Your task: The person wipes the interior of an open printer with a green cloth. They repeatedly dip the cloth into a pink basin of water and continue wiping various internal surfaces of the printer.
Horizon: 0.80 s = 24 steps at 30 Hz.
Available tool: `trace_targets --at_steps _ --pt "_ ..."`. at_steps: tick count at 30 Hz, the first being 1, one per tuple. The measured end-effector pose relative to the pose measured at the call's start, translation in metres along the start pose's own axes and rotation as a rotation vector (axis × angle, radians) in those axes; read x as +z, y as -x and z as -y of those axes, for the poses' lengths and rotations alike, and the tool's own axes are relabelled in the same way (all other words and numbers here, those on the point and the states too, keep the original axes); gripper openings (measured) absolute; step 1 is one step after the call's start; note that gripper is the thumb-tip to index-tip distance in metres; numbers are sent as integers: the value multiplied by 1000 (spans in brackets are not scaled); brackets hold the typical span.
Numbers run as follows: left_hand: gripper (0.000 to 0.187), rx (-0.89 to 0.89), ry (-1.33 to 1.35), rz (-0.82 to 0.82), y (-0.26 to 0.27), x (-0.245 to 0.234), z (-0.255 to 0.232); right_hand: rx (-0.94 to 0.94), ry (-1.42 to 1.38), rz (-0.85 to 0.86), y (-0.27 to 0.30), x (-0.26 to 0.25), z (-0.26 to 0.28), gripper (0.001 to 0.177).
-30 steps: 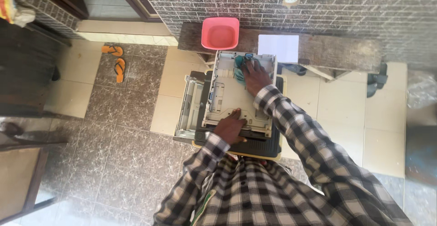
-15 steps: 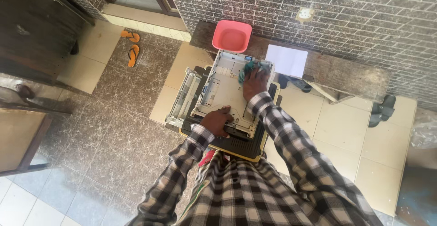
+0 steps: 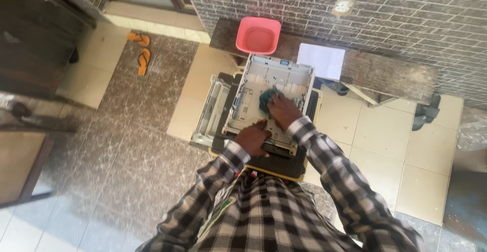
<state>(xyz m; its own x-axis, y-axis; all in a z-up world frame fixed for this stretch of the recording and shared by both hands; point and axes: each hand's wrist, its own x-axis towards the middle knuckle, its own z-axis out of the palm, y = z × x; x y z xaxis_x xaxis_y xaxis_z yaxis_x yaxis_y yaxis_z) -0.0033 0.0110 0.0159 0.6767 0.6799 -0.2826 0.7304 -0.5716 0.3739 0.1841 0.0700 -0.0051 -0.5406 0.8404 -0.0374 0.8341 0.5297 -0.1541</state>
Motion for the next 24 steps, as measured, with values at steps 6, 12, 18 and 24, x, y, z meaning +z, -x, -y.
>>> trace_targets --at_steps 6,12,18,24 --pt "49 67 -73 247 -1 14 6 49 -187 31 -32 5 15 23" --pt "45 228 -40 123 -4 23 19 324 85 -176 -80 14 7 41" --pt "30 363 8 -93 -13 39 37 343 5 5 -77 27 41 47" --pt "33 399 30 -253 -2 28 36 237 -153 174 -41 -2 60 42"
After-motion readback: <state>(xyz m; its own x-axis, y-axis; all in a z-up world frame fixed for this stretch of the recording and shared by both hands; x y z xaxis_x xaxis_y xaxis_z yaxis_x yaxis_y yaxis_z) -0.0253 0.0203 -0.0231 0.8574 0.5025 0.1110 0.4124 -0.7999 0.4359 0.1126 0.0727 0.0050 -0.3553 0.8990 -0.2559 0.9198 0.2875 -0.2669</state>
